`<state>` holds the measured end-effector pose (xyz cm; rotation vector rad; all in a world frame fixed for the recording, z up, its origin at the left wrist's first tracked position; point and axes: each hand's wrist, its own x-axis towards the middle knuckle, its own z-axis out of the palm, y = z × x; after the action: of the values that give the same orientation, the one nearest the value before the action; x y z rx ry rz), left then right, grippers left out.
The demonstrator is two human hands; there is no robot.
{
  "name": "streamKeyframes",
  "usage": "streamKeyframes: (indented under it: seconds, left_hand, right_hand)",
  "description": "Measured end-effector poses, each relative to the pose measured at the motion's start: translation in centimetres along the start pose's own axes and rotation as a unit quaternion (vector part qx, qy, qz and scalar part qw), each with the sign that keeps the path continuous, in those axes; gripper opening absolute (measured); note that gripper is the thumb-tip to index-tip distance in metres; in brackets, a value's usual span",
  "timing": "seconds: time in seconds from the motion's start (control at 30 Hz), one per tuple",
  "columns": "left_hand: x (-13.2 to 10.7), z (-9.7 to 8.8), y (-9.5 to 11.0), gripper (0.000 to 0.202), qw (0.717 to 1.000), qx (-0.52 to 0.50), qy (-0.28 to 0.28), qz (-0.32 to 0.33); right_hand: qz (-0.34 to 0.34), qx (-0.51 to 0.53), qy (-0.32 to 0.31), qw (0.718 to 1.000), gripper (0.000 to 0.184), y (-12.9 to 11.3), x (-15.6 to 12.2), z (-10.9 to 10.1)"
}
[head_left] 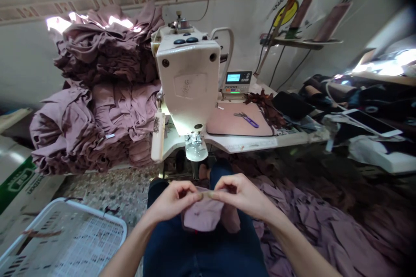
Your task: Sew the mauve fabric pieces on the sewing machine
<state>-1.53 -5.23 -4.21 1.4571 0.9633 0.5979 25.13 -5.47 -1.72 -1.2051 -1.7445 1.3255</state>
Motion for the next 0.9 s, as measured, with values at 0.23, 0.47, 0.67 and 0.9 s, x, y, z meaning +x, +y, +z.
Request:
streamKeyframes:
  seconds: [0.23,0.47,0.67,0.9]
  left_hand:
    - [0.2,-1.6,1.3,0.035,0.985,0.083,0.091,0.117]
    - [1.0,-2.0,3.9,0.029,0.953,0.18,0.131,0.206]
    - [2.1,-1.7,4.7,0.03,0.965,0.096,0.207,0.131]
    - [3.5,-2.2,5.4,0.037,0.95,0.089,0.288,0.081]
  right_hand:
    - [-0.013,0.032,0.123,0.992,0.033,0.3,0.6,1.3]
    - [-0.11,-0.048,0.214,0.97,0.026,-3.1,0.9,1.0]
    - [-0.061,0.008,0.232,0.971,0.032,-2.4,3.5,0.3]
    - [-0.049,0.082,0.232,0.968,0.036,-1.8,5.4,-0.3]
